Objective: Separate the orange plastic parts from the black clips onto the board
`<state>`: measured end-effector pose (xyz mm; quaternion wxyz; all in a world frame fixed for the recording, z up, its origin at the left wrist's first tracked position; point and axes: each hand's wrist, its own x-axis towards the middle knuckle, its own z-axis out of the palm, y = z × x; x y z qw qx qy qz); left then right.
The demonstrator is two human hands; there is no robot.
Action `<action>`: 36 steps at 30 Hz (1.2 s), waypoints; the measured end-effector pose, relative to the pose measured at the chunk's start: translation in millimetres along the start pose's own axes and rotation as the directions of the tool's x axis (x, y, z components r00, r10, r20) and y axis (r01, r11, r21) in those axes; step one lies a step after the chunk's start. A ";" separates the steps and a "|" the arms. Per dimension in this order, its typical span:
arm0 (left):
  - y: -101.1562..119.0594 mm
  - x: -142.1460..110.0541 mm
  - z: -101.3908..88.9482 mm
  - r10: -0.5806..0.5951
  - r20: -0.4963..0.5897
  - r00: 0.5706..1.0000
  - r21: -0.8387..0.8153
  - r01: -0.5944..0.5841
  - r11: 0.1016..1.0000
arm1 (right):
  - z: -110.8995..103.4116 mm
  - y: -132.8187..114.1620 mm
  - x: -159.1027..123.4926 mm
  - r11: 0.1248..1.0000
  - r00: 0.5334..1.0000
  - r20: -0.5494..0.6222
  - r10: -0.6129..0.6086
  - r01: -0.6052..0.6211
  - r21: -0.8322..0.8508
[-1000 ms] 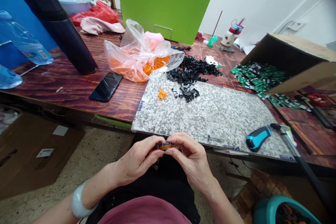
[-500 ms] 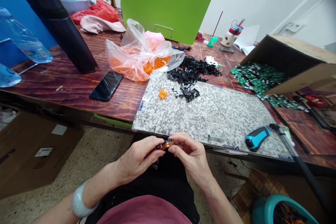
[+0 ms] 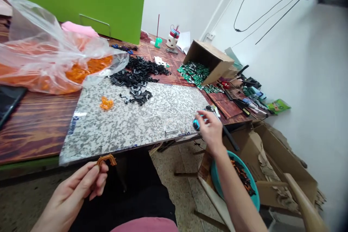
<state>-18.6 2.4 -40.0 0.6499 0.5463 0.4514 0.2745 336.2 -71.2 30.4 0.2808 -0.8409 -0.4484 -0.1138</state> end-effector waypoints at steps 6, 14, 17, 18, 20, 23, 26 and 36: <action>5.5 3.5 -1.1 0.003 0.056 0.998 -0.141 0.005 0.990 | -11.2 100.5 45.1 0.931 0.961 -0.012 0.277 -0.272 -0.242; 2.0 5.8 0.7 0.015 0.105 0.994 -0.274 0.014 0.962 | -11.1 114.1 49.6 0.918 0.949 0.045 0.312 -0.289 -0.272; 0.0 5.9 1.6 0.026 0.114 0.993 -0.296 0.009 0.955 | -13.2 79.2 37.1 0.958 0.973 0.063 0.220 -0.204 -0.203; -0.5 5.9 2.0 0.033 0.113 0.993 -0.301 0.003 0.954 | -13.8 60.7 28.6 0.978 0.981 0.099 0.167 -0.152 -0.144; -1.2 6.2 2.9 0.044 0.102 0.994 -0.308 -0.010 0.951 | -14.8 16.3 5.6 0.996 0.986 0.160 0.035 -0.048 0.074; -1.9 6.7 3.9 0.038 0.081 0.996 -0.308 -0.011 0.951 | -14.3 -54.1 -34.3 0.924 0.935 0.247 -0.256 0.161 0.348; -3.3 7.5 4.2 0.029 0.072 0.997 -0.307 -0.006 0.952 | -7.2 -103.5 -66.3 0.794 0.822 0.282 -0.494 0.294 0.533; -9.2 8.6 4.7 0.062 0.072 0.995 -0.315 -0.037 0.948 | 11.5 -128.8 -84.2 0.763 0.734 0.337 -0.590 0.370 0.530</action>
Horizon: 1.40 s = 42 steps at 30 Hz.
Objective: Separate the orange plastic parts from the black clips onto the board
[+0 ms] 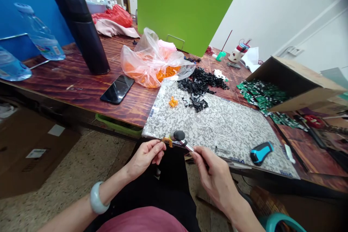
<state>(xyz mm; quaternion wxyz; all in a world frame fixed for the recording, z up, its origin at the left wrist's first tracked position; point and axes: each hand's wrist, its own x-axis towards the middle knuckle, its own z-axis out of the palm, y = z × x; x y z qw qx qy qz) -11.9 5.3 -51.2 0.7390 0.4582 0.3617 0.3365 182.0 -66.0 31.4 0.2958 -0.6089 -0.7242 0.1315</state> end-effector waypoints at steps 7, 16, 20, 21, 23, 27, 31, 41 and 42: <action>0.1 0.3 -0.2 0.002 0.004 1.000 -0.017 -0.002 1.000 | 2.7 -3.7 -3.8 0.992 0.974 -0.188 -0.125 0.126 -0.007; -3.7 0.7 -1.7 -0.003 0.022 1.000 -0.019 0.003 1.000 | -15.5 -21.4 2.7 0.988 0.934 -0.353 -0.059 0.105 0.112; -2.9 1.2 -1.8 -0.007 0.025 1.000 -0.013 0.007 1.000 | 4.7 -14.0 4.9 0.992 0.985 -0.154 -0.074 0.089 0.090; -2.7 1.2 -2.1 -0.008 0.026 1.000 -0.006 0.008 1.000 | 12.2 -9.8 6.9 0.996 0.997 -0.055 -0.054 0.058 0.065; -2.9 0.9 -3.2 -0.006 0.028 1.000 0.010 0.006 1.000 | 20.3 -3.2 11.6 0.999 0.999 0.050 0.014 -0.016 0.034; -3.9 -0.4 -5.8 0.006 0.061 0.998 0.021 -0.008 1.000 | -4.5 11.0 16.2 0.992 0.990 -0.075 0.117 -0.114 0.044; 0.4 -5.2 -4.4 0.054 0.132 0.990 0.060 -0.062 0.996 | -59.1 74.5 8.0 0.925 0.880 -0.409 0.241 -0.336 -0.179; 17.4 -16.2 2.0 0.273 0.248 0.929 0.447 -0.360 0.819 | -154.1 263.7 -55.5 0.671 0.705 -0.649 0.288 -0.631 -0.389; 16.4 -15.7 2.1 0.291 0.253 0.923 0.471 -0.380 0.796 | -155.7 268.1 -60.0 0.663 0.696 -0.653 0.298 -0.644 -0.383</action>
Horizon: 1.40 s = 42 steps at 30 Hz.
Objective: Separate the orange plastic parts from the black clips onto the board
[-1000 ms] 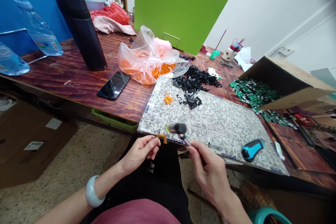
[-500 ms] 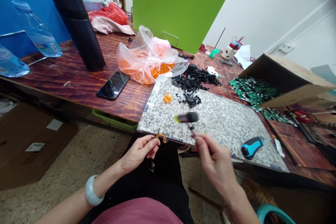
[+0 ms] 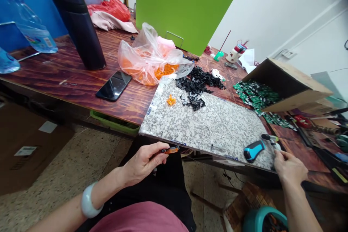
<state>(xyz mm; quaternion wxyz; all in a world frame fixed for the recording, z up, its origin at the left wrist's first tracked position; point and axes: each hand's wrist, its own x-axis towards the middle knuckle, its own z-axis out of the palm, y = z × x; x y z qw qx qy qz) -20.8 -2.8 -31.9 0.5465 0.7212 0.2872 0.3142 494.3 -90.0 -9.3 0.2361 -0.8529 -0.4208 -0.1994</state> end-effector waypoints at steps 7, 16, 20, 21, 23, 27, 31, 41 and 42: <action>-6.7 5.0 5.2 0.069 0.019 0.997 0.124 -0.070 0.990 | -6.4 -19.6 -12.4 0.999 0.997 -0.053 -0.054 0.054 -0.004; -4.3 10.1 30.4 0.014 0.162 0.987 0.120 -0.034 0.992 | -63.0 -225.3 -154.0 0.649 0.666 0.457 -0.590 0.054 0.759; -12.9 3.2 48.6 -0.087 0.367 0.926 0.125 0.043 0.991 | -45.0 -229.0 -201.5 0.659 0.698 0.560 -0.446 -0.168 0.733; -18.5 1.0 51.4 -0.121 0.392 0.912 0.142 0.070 0.987 | -38.3 -215.6 -208.8 0.701 0.723 0.595 -0.351 -0.218 0.679; -33.5 -3.4 53.6 -0.199 0.414 0.888 0.200 0.124 0.972 | -28.0 -175.0 -219.8 0.776 0.761 0.636 -0.123 -0.325 0.540; -67.5 -10.6 44.6 -0.297 0.428 0.854 0.287 0.183 0.940 | -30.7 -64.6 -231.2 0.801 0.778 0.528 0.339 -0.534 0.273; -88.8 -17.1 28.5 -0.334 0.405 0.852 0.324 0.208 0.923 | -55.0 24.9 -243.8 0.725 0.713 0.323 0.623 -0.681 0.104; -69.4 -36.4 2.0 -0.381 0.247 0.891 0.261 0.318 0.912 | -17.1 -32.5 -285.5 0.841 0.882 0.186 0.434 -0.470 0.267; -61.1 -37.4 -0.7 -0.384 0.239 0.892 0.255 0.324 0.911 | -10.0 -52.7 -273.0 0.853 0.914 0.187 0.361 -0.405 0.330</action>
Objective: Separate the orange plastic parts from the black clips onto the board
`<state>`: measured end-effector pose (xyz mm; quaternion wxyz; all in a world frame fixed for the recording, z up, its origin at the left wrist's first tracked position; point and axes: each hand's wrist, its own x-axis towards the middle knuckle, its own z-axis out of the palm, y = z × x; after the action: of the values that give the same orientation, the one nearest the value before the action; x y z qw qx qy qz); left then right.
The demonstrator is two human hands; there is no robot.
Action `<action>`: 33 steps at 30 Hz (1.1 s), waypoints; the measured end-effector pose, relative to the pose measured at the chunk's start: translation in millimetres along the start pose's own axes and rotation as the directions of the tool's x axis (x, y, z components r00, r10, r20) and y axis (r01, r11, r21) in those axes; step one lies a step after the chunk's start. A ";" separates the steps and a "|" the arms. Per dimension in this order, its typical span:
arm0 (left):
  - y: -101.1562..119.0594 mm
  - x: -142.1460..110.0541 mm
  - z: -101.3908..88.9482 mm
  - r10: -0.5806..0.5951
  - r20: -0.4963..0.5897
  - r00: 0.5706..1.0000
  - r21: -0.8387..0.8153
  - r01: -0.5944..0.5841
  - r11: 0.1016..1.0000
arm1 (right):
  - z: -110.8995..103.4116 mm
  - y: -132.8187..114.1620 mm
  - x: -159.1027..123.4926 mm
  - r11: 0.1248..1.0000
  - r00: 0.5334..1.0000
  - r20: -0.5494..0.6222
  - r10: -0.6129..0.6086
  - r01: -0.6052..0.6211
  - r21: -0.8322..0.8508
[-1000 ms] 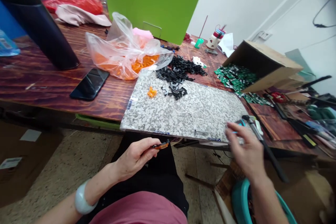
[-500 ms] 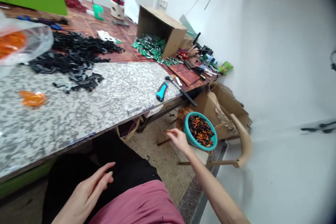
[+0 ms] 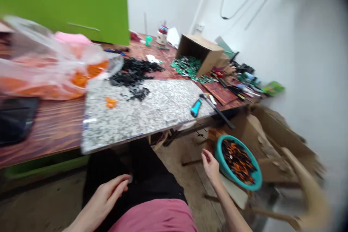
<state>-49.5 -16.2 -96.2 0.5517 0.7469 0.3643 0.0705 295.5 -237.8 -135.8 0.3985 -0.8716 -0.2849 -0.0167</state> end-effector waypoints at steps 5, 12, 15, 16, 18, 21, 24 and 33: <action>27.0 -15.1 -16.2 0.009 -0.098 0.995 -0.026 -0.011 1.000 | 50.2 -136.1 53.4 0.911 0.922 0.094 -0.375 0.348 0.221; 46.9 -20.5 -24.0 0.044 -0.152 0.987 -0.074 -0.056 0.996 | 128.4 -285.0 106.7 0.752 0.679 0.323 -0.659 0.612 0.247; 52.2 -19.0 -29.4 0.057 -0.188 0.981 -0.086 -0.074 0.994 | 155.4 -314.2 112.6 0.730 0.634 0.389 -0.668 0.658 0.184; 53.8 -18.2 -31.1 0.061 -0.193 0.979 -0.096 -0.081 0.992 | 161.6 -320.7 115.0 0.729 0.631 0.405 -0.662 0.666 0.155; 57.5 -16.1 -33.6 0.071 -0.200 0.977 -0.111 -0.094 0.989 | 170.7 -330.5 121.7 0.729 0.630 0.433 -0.645 0.678 0.098; 65.2 -10.8 -34.8 0.085 -0.193 0.977 -0.122 -0.110 0.986 | 180.8 -340.6 135.1 0.715 0.604 0.492 -0.627 0.696 0.057; 75.2 -3.4 -35.6 0.096 -0.187 0.978 -0.151 -0.126 0.981 | 189.4 -349.3 145.6 0.704 0.552 0.557 -0.620 0.705 0.086; 96.7 26.8 -61.1 0.049 -0.314 0.948 -0.403 -0.180 0.898 | 147.8 -338.6 134.0 0.761 0.413 0.643 -0.645 0.426 0.490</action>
<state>-16.0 35.6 3.8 0.6355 0.6096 0.3733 0.2918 205.7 107.1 29.7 0.3112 -0.5896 -0.6933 0.2734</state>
